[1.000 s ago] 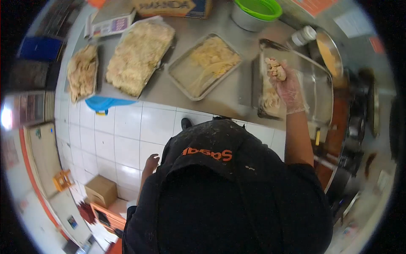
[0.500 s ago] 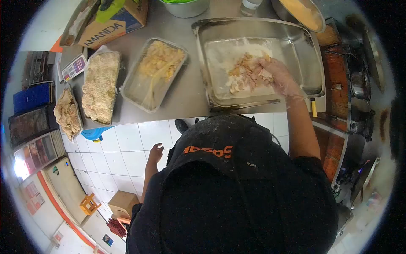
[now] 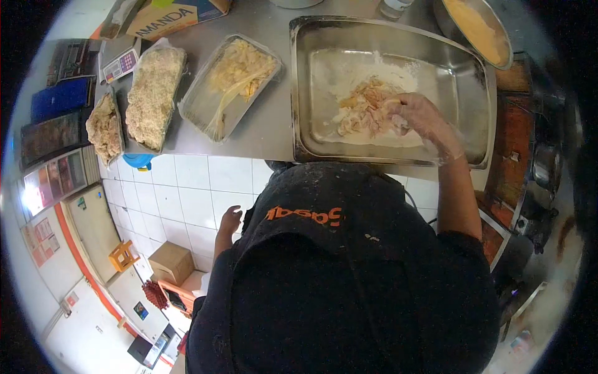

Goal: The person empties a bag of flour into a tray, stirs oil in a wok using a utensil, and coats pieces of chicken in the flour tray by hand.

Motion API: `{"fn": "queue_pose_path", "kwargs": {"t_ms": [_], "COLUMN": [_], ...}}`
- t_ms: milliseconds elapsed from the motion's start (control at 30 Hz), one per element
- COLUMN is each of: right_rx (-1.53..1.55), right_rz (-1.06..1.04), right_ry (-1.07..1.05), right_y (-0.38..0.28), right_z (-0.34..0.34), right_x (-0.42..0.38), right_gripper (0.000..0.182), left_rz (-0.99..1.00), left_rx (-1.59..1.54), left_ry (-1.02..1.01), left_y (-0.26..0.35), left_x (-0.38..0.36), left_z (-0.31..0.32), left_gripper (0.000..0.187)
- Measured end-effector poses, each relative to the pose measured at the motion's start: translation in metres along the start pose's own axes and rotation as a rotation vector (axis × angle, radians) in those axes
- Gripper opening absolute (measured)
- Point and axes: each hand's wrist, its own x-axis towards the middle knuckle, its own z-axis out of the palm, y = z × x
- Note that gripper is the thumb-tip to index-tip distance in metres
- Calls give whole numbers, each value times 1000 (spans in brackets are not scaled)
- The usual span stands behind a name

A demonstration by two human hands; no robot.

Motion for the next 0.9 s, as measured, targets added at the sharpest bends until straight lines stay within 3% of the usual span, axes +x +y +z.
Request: {"fn": "queue_pose_path", "kwargs": {"t_ms": [167, 233, 267, 333, 367, 433, 533, 600, 700, 900], "right_rx": [-61, 417, 419, 499, 499, 471, 606, 614, 593, 377], "right_rz": [111, -107, -107, -267, -267, -292, -212, -169, -99, -22], "right_ry": [1, 40, 42, -67, -64, -72, -32, 18, 42, 91], "right_y": [5, -2, 2, 11, 10, 5, 14, 19, 25, 21], "right_z": [-14, -9, -9, -10, -9, -7, -4, 0, -3, -2], "right_x": [4, -10, -9, -5, -7, -15, -11, -11, -7, -6], "right_gripper": [37, 39, 39, 44, 44, 51, 47, 42, 35, 34], "left_rz": [-182, -259, -258, -111, -109, 93, 91, 128, -77, 98], "left_rx": [-247, -50, -47, 13, 14, 101, 185, 90, -156, 63], "left_ry": [-33, -27, -27, 30, 29, 14, -4, -8, -18, -16], "left_y": [-70, -68, -62, -50, -33, 16, 27, -13, -35, 25], "left_x": [11, 14, 14, 11, 6, -7, 6, 32, 50, 1], "left_z": [8, 13, 13, 12, 8, -5, -11, -8, -3, -8], "left_gripper": [33, 32, 32, 33, 33, 35, 36, 36, 35, 36]}}
